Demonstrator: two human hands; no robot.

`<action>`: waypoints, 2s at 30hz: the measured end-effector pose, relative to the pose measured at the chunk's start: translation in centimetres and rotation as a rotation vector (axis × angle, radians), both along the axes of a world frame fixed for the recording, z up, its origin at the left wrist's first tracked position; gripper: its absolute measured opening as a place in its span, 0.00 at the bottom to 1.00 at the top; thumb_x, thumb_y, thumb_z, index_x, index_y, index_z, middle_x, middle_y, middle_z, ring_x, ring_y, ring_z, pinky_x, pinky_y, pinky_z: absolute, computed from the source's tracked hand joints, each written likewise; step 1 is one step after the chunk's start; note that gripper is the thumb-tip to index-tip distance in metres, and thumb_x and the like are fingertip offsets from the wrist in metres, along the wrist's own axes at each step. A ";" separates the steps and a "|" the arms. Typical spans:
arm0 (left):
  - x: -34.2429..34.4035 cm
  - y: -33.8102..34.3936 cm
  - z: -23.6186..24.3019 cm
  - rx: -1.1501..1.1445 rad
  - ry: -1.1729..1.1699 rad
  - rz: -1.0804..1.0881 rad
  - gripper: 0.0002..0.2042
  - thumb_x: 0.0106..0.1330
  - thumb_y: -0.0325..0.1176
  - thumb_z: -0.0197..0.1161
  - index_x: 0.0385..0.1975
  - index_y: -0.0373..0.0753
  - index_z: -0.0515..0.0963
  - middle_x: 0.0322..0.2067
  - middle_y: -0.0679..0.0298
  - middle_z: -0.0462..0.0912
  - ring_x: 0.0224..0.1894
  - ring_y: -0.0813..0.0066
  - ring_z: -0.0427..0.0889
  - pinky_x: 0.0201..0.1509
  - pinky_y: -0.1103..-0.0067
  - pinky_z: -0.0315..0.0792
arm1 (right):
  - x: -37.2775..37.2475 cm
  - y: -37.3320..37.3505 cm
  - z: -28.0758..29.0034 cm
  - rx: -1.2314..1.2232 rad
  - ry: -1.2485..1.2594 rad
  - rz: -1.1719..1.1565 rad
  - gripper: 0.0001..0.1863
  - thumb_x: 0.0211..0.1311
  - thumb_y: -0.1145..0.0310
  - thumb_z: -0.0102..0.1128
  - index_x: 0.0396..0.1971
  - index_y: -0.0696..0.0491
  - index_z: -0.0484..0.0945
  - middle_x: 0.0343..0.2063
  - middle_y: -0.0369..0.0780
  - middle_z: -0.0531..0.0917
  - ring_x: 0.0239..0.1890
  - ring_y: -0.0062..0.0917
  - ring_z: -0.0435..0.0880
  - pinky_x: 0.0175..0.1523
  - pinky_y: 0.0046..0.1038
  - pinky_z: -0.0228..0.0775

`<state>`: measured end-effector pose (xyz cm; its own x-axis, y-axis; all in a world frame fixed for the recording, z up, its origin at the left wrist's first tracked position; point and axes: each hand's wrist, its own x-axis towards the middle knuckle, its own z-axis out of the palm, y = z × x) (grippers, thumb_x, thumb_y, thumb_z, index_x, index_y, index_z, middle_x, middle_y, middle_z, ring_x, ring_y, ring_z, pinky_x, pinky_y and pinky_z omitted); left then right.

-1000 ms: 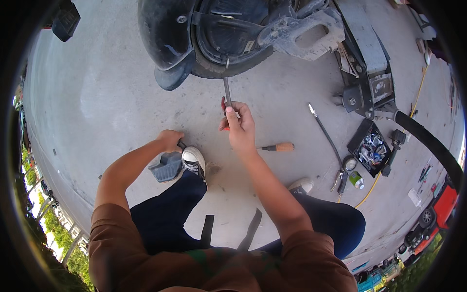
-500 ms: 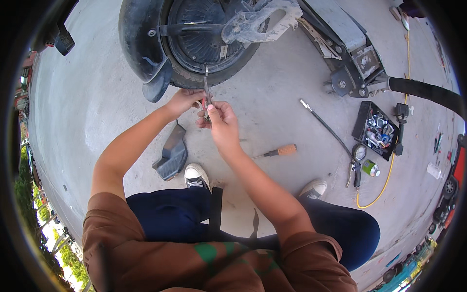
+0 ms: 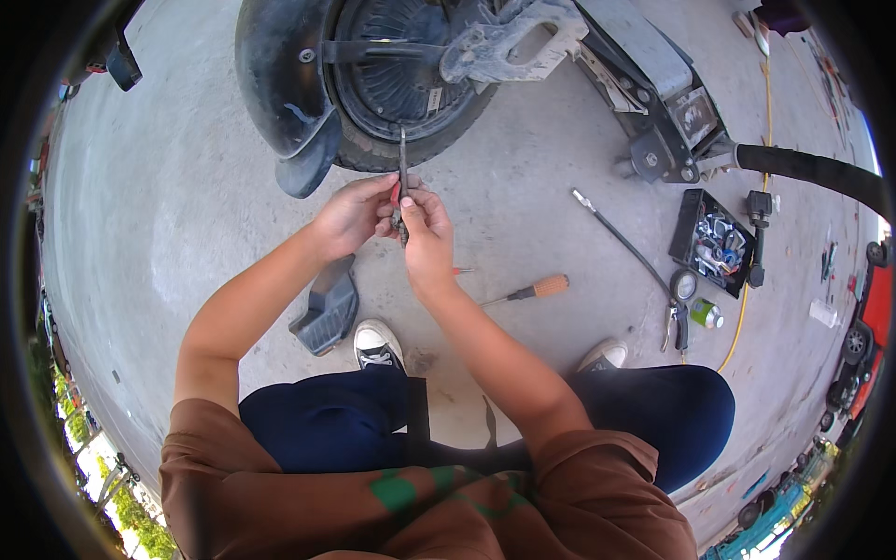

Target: The person works on a motorcycle's rear wheel area, using a tire pressure gauge to check the tire, then uses a screwdriver and a pneumatic impact wrench to adjust components near the wheel. The person remains crouched throughout, handling tools and the wheel assembly.

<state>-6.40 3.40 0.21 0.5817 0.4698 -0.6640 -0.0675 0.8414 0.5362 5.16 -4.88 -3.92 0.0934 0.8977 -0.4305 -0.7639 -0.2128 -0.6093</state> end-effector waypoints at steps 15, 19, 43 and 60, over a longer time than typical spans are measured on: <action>1.1 -1.1 1.4 -0.030 0.146 0.156 0.20 0.66 0.51 0.59 0.48 0.42 0.76 0.45 0.65 0.78 0.44 0.76 0.75 0.40 0.78 0.70 | -1.3 -1.2 3.7 -0.140 -0.318 -0.095 0.17 0.56 0.76 0.67 0.39 0.66 0.70 0.30 0.44 0.82 0.30 0.22 0.83 0.34 0.22 0.80; 1.2 -0.5 2.1 -0.084 0.039 0.135 0.14 0.69 0.44 0.57 0.42 0.40 0.76 0.42 0.68 0.77 0.45 0.78 0.73 0.46 0.76 0.70 | -0.8 -1.8 3.5 -0.092 -0.323 -0.061 0.14 0.60 0.71 0.65 0.40 0.63 0.72 0.29 0.41 0.82 0.28 0.20 0.82 0.32 0.24 0.77; 1.6 -0.9 1.2 0.010 0.138 0.176 0.17 0.70 0.46 0.54 0.45 0.38 0.76 0.43 0.63 0.80 0.49 0.74 0.72 0.58 0.72 0.62 | -1.3 -2.5 2.5 -0.123 -0.348 -0.031 0.20 0.68 0.56 0.56 0.39 0.61 0.71 0.27 0.41 0.79 0.20 0.21 0.78 0.25 0.25 0.75; 1.0 -0.8 0.9 0.007 0.040 0.162 0.14 0.69 0.41 0.57 0.48 0.41 0.74 0.45 0.65 0.80 0.50 0.76 0.71 0.59 0.71 0.61 | -1.3 -2.9 4.1 -0.212 0.199 -0.072 0.18 0.67 0.56 0.57 0.32 0.58 0.72 0.20 0.38 0.76 0.16 0.19 0.74 0.22 0.24 0.70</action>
